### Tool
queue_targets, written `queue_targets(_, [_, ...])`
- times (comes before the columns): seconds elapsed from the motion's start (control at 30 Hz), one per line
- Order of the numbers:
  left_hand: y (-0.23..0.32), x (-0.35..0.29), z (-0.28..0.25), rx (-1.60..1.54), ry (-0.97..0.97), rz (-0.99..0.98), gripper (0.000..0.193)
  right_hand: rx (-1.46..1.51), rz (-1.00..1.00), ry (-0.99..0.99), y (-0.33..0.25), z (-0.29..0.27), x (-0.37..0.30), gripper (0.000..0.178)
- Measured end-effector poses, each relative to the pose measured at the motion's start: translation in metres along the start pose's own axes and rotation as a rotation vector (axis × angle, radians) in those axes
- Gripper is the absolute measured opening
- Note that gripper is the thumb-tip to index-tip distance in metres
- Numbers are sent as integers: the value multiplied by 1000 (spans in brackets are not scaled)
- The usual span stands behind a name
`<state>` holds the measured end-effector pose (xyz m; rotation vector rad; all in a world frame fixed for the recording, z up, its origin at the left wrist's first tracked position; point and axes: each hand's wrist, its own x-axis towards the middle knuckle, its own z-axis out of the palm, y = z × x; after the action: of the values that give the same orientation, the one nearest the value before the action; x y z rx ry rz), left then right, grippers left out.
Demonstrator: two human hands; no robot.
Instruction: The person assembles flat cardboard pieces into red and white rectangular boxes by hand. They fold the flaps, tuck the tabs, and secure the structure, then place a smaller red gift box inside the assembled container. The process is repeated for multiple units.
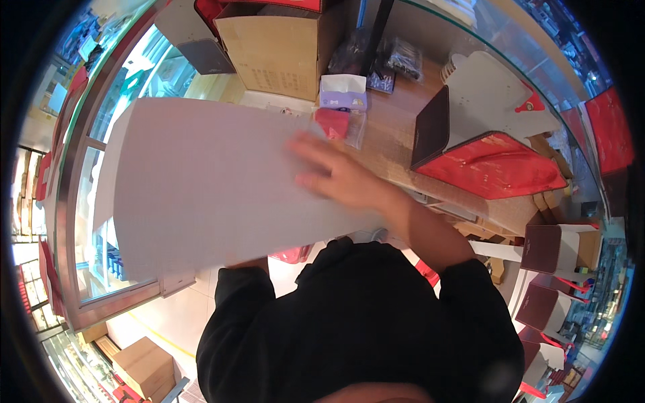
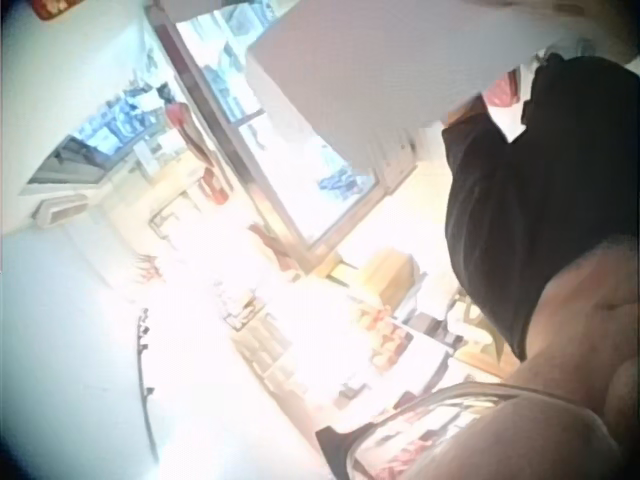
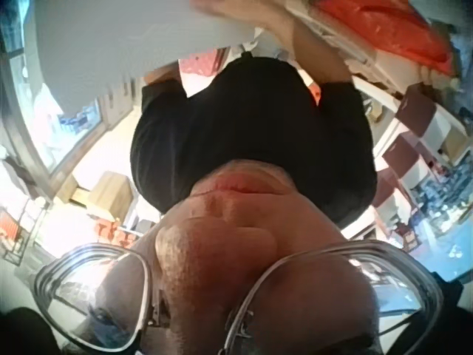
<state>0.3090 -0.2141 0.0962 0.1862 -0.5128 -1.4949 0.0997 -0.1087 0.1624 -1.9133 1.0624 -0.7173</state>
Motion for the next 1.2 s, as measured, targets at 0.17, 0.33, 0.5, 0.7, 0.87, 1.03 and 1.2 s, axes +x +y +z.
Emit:
queue_targets(0.17, [-6, -8, 39, -164, -244, 29, 28, 316, 223, 238, 42, -27, 1, 73])
queue_targets(0.33, [-24, -14, 80, -85, -562, 81, 18, 712, 249, 247, 36, -47, -33, 65])
queue_targets(0.5, [-52, -39, 131, 29, -785, 155, 21, 1129, 141, 380, 26, -29, -100, 46])
queue_targets(0.7, [-70, -68, 173, 689, -670, -52, 49, 1207, 28, 544, 42, -58, -174, 42])
queue_targets(0.87, [-6, -114, 147, 405, -294, -241, 70, 961, -304, 818, 16, -116, -247, 43])
queue_targets(1.03, [59, -188, 187, 594, -116, 75, 78, 598, -360, 788, -9, -143, -317, 45])
queue_targets(1.2, [17, -243, 246, 1513, -208, 278, 104, 442, -311, 779, -7, -137, -354, 51])
